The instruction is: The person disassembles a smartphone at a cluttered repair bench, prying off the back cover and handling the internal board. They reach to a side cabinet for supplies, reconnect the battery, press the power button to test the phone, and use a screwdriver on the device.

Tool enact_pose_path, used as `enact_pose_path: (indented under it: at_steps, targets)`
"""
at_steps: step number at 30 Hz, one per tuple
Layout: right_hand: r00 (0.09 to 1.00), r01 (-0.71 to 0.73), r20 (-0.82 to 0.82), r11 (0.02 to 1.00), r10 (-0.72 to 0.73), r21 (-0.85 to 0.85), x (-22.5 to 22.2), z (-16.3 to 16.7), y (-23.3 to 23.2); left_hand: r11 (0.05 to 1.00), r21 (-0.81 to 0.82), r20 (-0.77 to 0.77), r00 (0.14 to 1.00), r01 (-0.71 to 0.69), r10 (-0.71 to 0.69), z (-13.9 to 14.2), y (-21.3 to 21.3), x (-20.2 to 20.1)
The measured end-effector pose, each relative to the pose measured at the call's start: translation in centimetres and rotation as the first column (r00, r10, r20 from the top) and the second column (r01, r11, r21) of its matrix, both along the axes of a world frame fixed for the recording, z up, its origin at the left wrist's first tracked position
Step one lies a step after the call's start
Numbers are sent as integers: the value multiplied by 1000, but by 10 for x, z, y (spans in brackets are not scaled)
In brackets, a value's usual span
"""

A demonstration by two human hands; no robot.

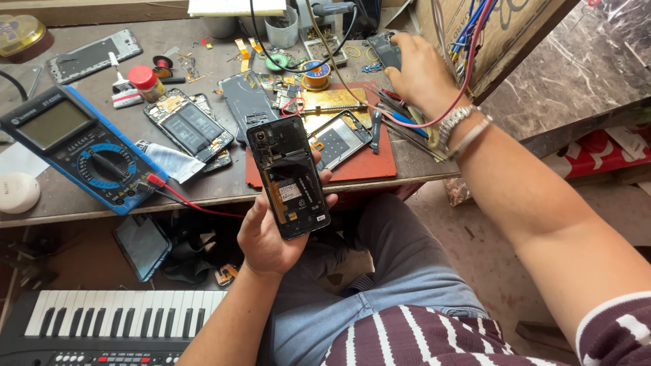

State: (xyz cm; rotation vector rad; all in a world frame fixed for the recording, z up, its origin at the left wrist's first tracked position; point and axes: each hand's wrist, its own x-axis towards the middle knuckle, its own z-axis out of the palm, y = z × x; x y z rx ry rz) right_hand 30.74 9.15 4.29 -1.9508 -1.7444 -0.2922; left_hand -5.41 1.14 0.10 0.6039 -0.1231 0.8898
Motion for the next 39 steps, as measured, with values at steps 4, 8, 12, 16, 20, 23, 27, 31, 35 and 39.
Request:
enact_pose_path:
  at_steps: [4,8,12,16,20,23,27,31,35,39]
  targets:
    - [988,157,22,979,-155,-130,8,2,21,1000,4,11,1000,3,-3,0,0,-1]
    - [968,245,9,941,-250,-232,9,4,25,1000,4,17,1000,7,-7,-1,1,-1]
    - [962,268,20,927,-273,-262,10,7,25,1000,11,19,1000,4,-5,-1,1,0]
    - [962,271,38,928,-271,-255,7,9,23,1000,7,20,1000,-3,2,-1,1,-1]
    - [962,267,1,937,-274,-224,6,11,21,1000,7,26,1000,-10,10,0,2,-1]
    - [966,251,-12,951,-257,-179,6,13,21,1000,1,24,1000,-17,17,1,2,-2]
    - [967,254,16,954,-254,-160,9,13,22,1000,-2,24,999,-21,21,1,2,-1]
    - [971,237,30,958,-235,-160,10,11,23,1000,-9,14,1000,-17,18,1,1,-1]
    - [974,225,9,964,-226,-140,10,14,24,1000,-12,21,1000,-12,12,1,1,-1]
    - [973,218,-39,964,-226,-151,11,19,27,1000,-18,26,1000,-6,7,0,1,-1]
